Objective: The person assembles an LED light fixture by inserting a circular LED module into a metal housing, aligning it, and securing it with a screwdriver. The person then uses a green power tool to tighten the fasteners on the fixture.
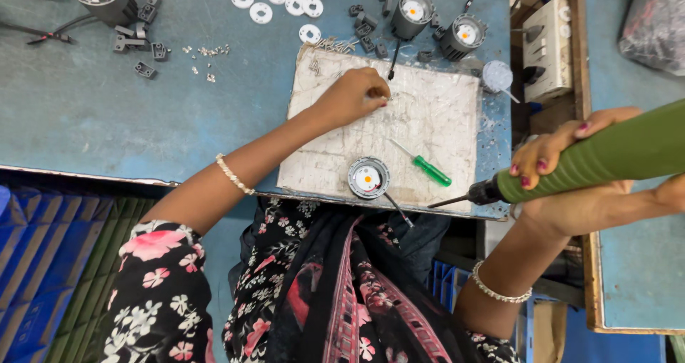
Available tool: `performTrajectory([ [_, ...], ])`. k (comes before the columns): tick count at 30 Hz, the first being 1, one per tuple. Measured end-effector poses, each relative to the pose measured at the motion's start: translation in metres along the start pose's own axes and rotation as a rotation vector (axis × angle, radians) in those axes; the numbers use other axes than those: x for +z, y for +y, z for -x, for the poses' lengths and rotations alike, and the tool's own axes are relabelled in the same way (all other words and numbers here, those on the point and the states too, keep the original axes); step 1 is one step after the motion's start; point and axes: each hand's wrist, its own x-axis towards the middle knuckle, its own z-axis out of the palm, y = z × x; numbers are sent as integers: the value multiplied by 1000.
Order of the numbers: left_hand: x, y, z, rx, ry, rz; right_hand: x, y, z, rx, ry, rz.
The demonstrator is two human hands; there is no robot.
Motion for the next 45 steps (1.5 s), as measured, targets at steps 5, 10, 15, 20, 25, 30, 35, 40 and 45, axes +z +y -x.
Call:
performTrajectory([
  [5,16,-6,-5,10,72,-159,13,-11,2,10,98,90],
  [10,22,-7,-1,41,125,-221,22,-11,-4,-4,171,13],
  [15,14,8,-2,-15,158,-107,26,-7,-8,-13,58,33],
  [20,-6,54,16,-101,219,169,14,-12,-4,38,3,-52],
  [25,-4,117,84,-117,149,245,-7,-20,-8,29,-110,-59],
  [30,14,140,123,-207,138,218,-8,-19,-19,-58,-111,-118],
  [35,19,137,131,-149,195,209,12,-17,-22,-83,-116,-296],
  [40,25,133,135,-103,210,227,32,-10,-19,-132,-99,-172],
  [45,27,134,135,-105,209,246,40,-10,-15,-116,-121,-129],
])
